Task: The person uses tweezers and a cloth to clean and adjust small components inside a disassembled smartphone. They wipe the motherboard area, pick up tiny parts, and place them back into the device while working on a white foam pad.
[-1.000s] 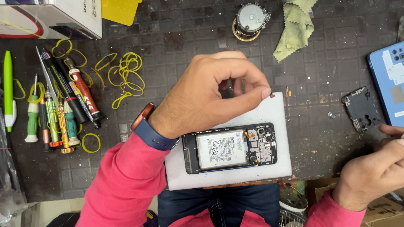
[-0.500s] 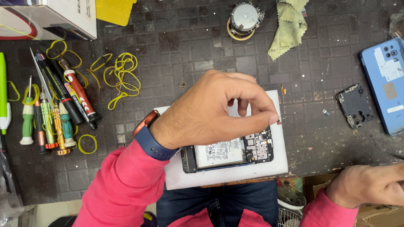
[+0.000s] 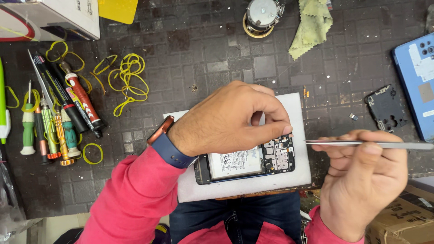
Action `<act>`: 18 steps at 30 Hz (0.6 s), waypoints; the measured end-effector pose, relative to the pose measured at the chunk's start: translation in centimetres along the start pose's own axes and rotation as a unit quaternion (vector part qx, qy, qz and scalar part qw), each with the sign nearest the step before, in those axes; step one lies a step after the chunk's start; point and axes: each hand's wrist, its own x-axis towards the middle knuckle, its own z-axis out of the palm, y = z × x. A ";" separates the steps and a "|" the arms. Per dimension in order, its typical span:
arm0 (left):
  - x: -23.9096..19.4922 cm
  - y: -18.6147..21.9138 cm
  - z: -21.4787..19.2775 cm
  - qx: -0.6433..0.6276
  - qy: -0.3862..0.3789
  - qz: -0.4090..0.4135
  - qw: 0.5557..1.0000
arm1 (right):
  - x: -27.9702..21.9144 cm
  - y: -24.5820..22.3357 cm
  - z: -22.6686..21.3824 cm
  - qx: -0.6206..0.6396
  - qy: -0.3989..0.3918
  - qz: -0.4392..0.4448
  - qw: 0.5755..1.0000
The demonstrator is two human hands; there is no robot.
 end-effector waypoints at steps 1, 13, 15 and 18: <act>0.0 0.0 0.0 0.000 -0.003 -0.002 1.000 | 0.0 0.1 0.3 -0.002 -0.005 0.004 1.000; -0.2 0.0 0.3 0.025 -0.010 -0.012 1.000 | -0.1 0.9 0.9 -0.036 -0.016 0.016 0.999; -0.2 0.0 0.3 0.031 -0.008 -0.012 0.999 | -0.1 0.8 0.9 -0.046 -0.018 0.020 0.999; -0.1 -0.1 0.3 0.036 -0.006 -0.002 0.999 | -0.2 0.6 1.2 -0.057 -0.013 0.023 0.998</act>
